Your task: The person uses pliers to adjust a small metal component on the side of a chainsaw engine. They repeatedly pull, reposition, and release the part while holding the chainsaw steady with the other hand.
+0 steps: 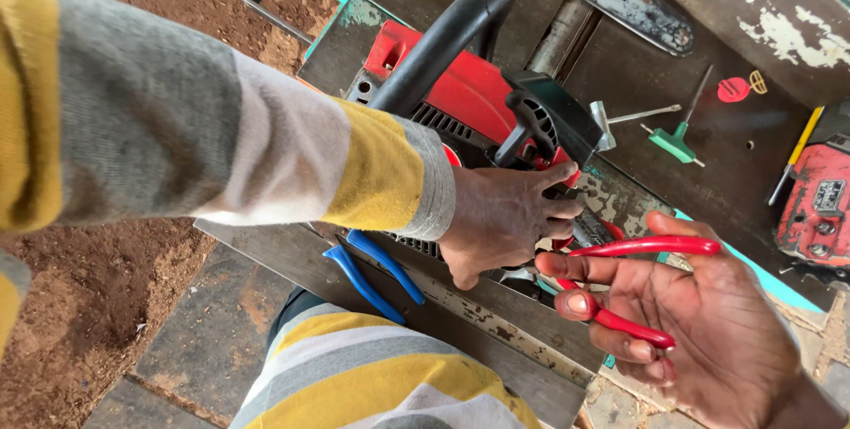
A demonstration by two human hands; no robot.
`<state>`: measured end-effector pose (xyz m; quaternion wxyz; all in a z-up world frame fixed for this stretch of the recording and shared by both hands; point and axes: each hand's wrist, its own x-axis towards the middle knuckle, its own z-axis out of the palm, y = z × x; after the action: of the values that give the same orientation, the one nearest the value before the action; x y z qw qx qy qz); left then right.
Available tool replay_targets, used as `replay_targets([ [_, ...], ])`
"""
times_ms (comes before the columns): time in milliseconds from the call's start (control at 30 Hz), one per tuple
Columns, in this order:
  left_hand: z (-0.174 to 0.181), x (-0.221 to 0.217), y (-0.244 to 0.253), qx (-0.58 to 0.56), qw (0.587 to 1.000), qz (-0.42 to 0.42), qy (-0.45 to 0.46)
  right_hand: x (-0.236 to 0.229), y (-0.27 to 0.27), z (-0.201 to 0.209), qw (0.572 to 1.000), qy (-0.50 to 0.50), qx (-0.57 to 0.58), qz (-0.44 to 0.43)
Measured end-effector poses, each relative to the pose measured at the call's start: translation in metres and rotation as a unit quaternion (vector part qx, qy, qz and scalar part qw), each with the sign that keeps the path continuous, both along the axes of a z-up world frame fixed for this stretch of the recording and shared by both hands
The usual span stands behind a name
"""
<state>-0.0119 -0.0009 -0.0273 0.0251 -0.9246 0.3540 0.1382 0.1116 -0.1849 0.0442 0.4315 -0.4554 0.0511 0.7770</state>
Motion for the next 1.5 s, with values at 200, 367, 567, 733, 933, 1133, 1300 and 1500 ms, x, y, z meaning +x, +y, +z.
replay_targets([
  [200,-0.010,0.004,0.000,-0.002,1.000,-0.004,-0.004,0.009,0.008,-0.003,1.000,0.026,0.007,0.005],
  [367,-0.028,0.008,0.004,-0.024,0.997,-0.037,-0.059,0.011,0.012,-0.009,0.998,0.057,-0.024,0.007],
  [567,-0.028,0.011,0.006,-0.036,0.995,-0.066,-0.065,0.005,0.024,-0.012,0.995,0.062,-0.070,0.017],
  [733,-0.017,0.020,0.001,-0.009,0.997,-0.059,-0.045,0.004,0.034,-0.009,0.996,0.057,-0.064,0.038],
  [933,-0.011,0.018,-0.006,-0.016,0.998,-0.045,-0.041,0.004,0.037,-0.011,0.992,0.055,-0.110,0.033],
  [1133,-0.004,0.017,-0.001,-0.020,0.999,-0.030,-0.036,0.014,0.015,-0.025,0.993,0.082,-0.086,0.006],
  [1300,0.007,0.013,0.000,-0.015,0.999,-0.027,-0.032,0.013,0.000,-0.029,0.992,0.113,-0.046,-0.032],
  [1500,0.028,0.026,0.001,0.014,0.999,-0.019,-0.022,0.006,0.004,-0.023,0.993,0.053,-0.092,-0.051],
])
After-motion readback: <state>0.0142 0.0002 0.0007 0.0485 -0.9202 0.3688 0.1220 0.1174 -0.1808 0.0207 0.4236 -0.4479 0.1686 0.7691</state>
